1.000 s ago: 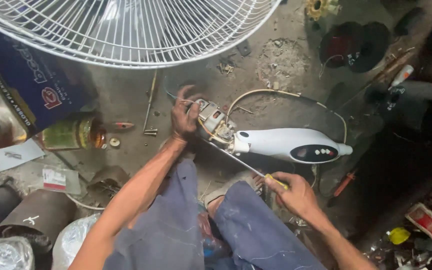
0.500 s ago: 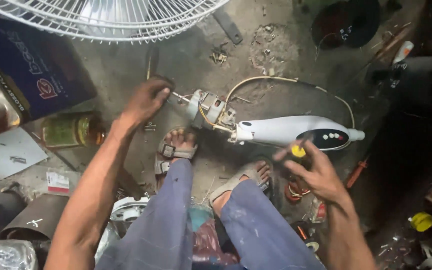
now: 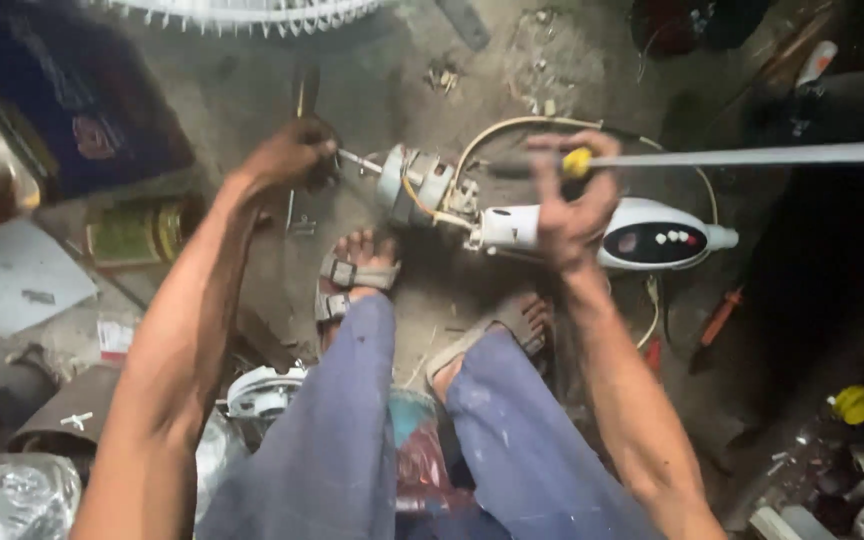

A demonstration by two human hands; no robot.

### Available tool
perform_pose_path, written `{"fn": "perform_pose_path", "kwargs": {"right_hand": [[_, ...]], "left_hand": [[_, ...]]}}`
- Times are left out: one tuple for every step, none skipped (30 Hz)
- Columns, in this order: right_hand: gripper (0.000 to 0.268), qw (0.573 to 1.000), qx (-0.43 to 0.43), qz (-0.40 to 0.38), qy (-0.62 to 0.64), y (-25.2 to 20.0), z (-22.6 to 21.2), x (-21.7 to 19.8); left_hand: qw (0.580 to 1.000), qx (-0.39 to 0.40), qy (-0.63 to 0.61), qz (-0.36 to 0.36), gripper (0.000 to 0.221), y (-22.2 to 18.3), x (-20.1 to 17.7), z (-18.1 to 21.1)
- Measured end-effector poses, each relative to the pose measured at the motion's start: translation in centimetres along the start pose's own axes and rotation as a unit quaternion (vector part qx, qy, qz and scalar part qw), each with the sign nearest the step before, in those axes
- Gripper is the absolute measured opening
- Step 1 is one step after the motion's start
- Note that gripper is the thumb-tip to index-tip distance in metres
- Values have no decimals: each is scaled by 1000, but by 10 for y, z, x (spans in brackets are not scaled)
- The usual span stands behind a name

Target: Applying lubricant to a fan motor and reassembling the motor housing using a screwdriver.

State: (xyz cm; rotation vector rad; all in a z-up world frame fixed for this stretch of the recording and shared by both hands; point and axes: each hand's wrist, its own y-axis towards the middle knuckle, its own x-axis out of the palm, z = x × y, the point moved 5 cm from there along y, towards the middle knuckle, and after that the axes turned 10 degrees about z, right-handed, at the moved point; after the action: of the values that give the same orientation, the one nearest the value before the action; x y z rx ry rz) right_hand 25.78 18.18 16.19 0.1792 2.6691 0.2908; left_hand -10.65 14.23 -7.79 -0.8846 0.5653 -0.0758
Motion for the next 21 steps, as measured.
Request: {"fn": "perform_pose_path", "kwargs": {"right_hand": [[32,1000,-5,1,3,3,12,-11],[32,995,15,-43,-85,7,28,-18],[35,981,37,-86,-172,10,44,-26],[35,981,34,-83,-170,21,59,-28],[43,943,39,-144,-296,21,78,-31],[54,886,43,-203,-416,20,98,-36],[54,886,40,-202,-415,19,119,-38],[47,876,29,-227,-424,18,140,-39],[45,865,19,-253,-432,13,160,-38],[45,866,19,-255,-431,12,169,-34],[45,870,-29,-239,-431,10,174,-29],[46,872,-76,-222,-430,8,179,-25],[46,873,-75,-223,-428,9,166,-22],[49,887,-77,-202,-407,11,151,-21],[52,900,-80,-181,-388,13,135,-21],[52,900,-79,-181,-389,13,120,-19],[47,924,-55,-174,-336,15,106,-18],[43,944,-31,-165,-282,17,91,-16],[43,944,-32,-166,-282,17,82,-15],[40,953,-18,-173,-249,16,73,-14],[38,960,-5,-180,-215,17,65,-11]], "left_hand": [[1000,3,-1,5,61,-14,-8,10],[999,30,16,-18,58,-29,-14,24],[997,57,35,-42,55,-44,-20,38],[997,60,35,-38,55,-35,-21,42],[996,58,48,-36,55,-32,-15,39],[996,57,61,-34,55,-29,-8,36],[996,58,60,-32,55,-20,-5,28],[996,48,71,-25,58,-11,-3,20],[996,36,84,-19,61,-4,-1,9],[996,34,84,-18,61,-2,-1,5],[998,31,54,-12,66,1,-1,2],[999,29,25,-5,71,4,-1,-1],[999,28,26,-5,71,7,1,-8],[1000,20,8,-9,75,9,3,-16],[1000,13,-12,-15,79,12,7,-24],[1000,13,-12,-16,79,18,11,-35],[998,39,-35,-17,59,25,15,-41],[996,66,-58,-19,42,31,19,-47],[996,65,-59,-18,42,30,17,-47],[994,82,-73,-14,39,28,15,-44],[991,99,-88,-9,36,27,12,-41]]}}
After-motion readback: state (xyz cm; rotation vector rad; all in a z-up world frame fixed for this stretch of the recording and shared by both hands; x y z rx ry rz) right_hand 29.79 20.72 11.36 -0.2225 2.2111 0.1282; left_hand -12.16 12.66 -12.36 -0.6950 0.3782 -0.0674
